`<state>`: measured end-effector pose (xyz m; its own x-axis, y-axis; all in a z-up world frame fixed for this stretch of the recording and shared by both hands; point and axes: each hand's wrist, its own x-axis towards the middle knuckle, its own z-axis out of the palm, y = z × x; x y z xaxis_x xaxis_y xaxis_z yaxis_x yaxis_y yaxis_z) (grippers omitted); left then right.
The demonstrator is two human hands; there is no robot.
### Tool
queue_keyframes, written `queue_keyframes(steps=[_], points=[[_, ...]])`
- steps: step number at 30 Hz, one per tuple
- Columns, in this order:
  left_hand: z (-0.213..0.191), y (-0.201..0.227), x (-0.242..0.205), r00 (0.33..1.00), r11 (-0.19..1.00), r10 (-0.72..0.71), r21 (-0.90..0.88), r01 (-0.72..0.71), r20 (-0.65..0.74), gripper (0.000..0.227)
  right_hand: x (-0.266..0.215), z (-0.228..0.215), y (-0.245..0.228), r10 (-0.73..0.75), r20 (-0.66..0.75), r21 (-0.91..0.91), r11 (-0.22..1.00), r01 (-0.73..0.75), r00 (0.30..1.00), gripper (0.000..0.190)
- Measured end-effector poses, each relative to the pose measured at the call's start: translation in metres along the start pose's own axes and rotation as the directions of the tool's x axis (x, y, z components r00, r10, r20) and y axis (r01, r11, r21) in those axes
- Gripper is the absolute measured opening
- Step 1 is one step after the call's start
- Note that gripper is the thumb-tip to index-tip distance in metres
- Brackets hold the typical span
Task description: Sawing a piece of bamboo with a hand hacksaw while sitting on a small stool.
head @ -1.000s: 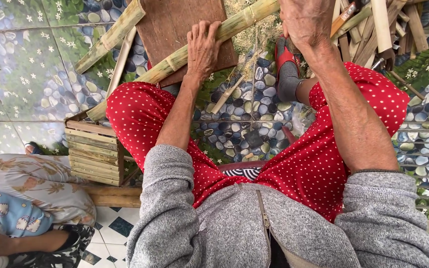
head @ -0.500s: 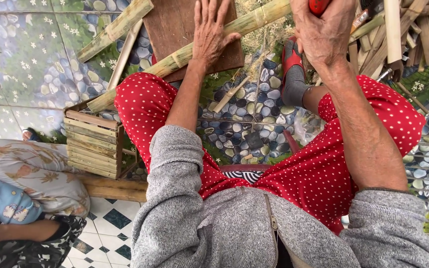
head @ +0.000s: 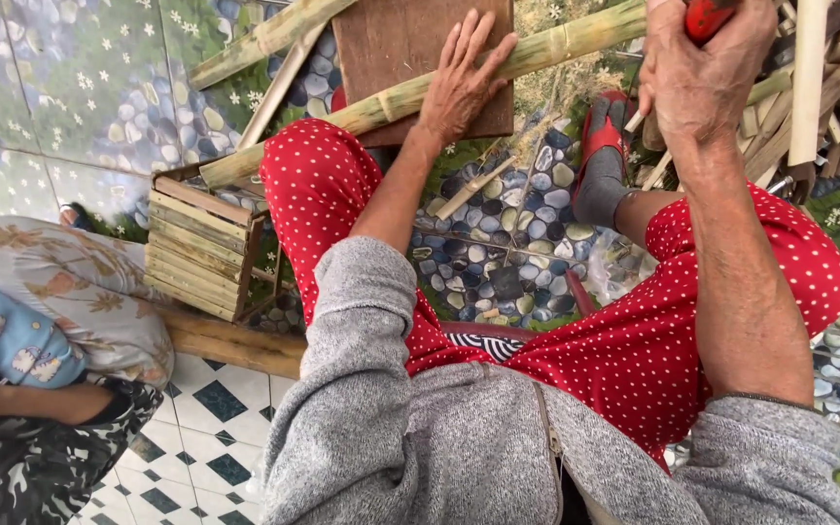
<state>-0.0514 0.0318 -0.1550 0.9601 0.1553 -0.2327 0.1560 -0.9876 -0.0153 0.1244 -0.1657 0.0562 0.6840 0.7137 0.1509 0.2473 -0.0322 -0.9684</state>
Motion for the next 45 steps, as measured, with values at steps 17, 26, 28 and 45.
queue_keyframes(steps=[17,26,28,45], points=[[0.07,0.008,-0.001,0.906,0.999,-0.053,-0.028,0.046,-0.419,0.068,-0.005,0.0,0.008,-0.061,0.011,-0.065,0.996,0.061,0.998,0.005],[0.062,-0.003,0.008,0.863,0.979,-0.178,-0.175,0.106,-0.473,0.043,-0.009,-0.004,0.009,0.016,0.002,0.042,0.999,-0.016,1.0,0.011],[0.052,-0.007,0.015,0.854,0.968,-0.194,-0.233,0.088,-0.483,0.037,-0.008,-0.003,0.003,0.044,-0.012,0.044,0.998,-0.044,0.999,0.01],[-0.005,-0.004,0.027,0.927,0.972,0.214,-0.028,-0.234,-0.307,0.058,-0.017,0.008,-0.006,0.272,0.099,0.041,0.96,-0.277,0.957,0.018]])
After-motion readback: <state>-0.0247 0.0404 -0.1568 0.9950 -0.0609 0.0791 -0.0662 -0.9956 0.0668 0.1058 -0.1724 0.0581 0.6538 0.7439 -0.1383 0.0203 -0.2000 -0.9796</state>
